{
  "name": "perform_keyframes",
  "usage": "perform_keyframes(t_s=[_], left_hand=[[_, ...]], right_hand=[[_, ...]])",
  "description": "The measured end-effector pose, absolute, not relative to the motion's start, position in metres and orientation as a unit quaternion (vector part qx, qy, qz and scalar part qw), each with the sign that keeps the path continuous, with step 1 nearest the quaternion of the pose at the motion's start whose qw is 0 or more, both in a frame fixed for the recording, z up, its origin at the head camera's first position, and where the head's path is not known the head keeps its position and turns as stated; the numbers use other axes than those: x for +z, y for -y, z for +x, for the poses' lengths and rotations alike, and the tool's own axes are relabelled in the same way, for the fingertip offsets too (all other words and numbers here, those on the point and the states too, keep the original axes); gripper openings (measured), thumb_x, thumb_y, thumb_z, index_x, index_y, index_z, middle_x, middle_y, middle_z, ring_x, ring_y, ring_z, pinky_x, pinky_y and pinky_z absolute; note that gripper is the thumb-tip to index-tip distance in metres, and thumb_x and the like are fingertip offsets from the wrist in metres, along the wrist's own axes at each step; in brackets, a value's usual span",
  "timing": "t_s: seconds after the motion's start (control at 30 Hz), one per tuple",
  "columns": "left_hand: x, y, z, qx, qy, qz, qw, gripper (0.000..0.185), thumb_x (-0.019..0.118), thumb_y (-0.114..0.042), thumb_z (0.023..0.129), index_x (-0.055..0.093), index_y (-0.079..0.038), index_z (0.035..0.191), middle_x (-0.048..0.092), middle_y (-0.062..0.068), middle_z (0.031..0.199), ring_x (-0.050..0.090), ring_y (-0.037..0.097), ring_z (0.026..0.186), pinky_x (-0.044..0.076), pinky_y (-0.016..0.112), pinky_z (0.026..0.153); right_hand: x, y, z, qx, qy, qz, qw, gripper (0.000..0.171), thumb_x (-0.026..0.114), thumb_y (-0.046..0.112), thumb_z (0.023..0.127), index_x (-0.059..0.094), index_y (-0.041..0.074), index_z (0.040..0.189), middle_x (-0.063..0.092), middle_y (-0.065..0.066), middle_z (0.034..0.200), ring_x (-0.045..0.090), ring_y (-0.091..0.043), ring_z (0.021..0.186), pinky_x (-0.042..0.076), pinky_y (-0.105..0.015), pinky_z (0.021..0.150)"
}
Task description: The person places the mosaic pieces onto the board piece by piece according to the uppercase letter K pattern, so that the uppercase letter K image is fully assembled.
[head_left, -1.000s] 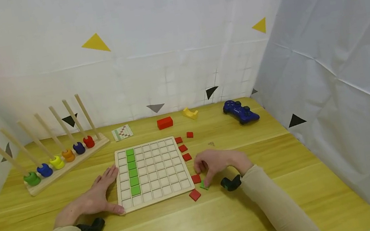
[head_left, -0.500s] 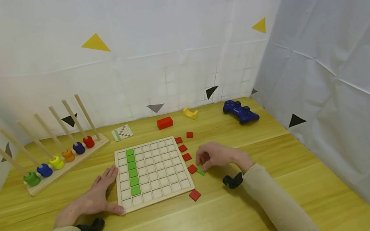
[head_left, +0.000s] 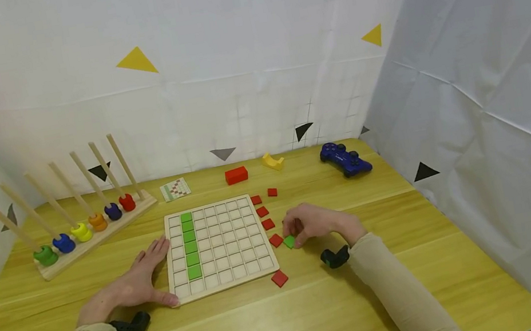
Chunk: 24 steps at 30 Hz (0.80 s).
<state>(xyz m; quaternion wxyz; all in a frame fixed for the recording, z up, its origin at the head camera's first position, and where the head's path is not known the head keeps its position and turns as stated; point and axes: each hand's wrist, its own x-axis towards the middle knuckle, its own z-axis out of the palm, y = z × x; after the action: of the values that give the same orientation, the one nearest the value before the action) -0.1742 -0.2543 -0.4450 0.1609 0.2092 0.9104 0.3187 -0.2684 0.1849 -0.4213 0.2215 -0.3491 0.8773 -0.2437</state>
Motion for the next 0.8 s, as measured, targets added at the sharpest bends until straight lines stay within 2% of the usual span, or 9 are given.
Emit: perform_keyframes(t_s=[0.27,0.8], left_hand=[[-0.4448,0.2552,-0.1746,0.314,-0.913,0.207,0.161,0.133,0.090,-0.046,0.067,0.007,0.006,0.158,-0.001,0.030,0.164,-0.005,0.050,0.150,-0.003,0.069,0.117],[-0.4453,0.2558,-0.1735,0.315,-0.913,0.203,0.163,0.134,0.089,-0.049,0.067,0.006,0.006,0.158,-0.002,0.030,0.164,-0.006,0.049,0.150,-0.003,0.068,0.117]], right_hand=[[-0.4210,-0.1858,-0.2682,-0.247,-0.885,-0.330,0.216,0.024,0.085,0.016,0.079,0.070,0.011,0.096,0.064,0.000,0.089,0.055,-0.011,0.077,0.049,-0.024,0.071],[-0.4225,-0.1862,-0.2708,-0.238,-0.890,-0.327,0.210,0.026,0.085,0.025,0.080,0.070,0.011,0.097,0.063,0.002,0.086,0.055,-0.011,0.076,0.048,-0.024,0.069]])
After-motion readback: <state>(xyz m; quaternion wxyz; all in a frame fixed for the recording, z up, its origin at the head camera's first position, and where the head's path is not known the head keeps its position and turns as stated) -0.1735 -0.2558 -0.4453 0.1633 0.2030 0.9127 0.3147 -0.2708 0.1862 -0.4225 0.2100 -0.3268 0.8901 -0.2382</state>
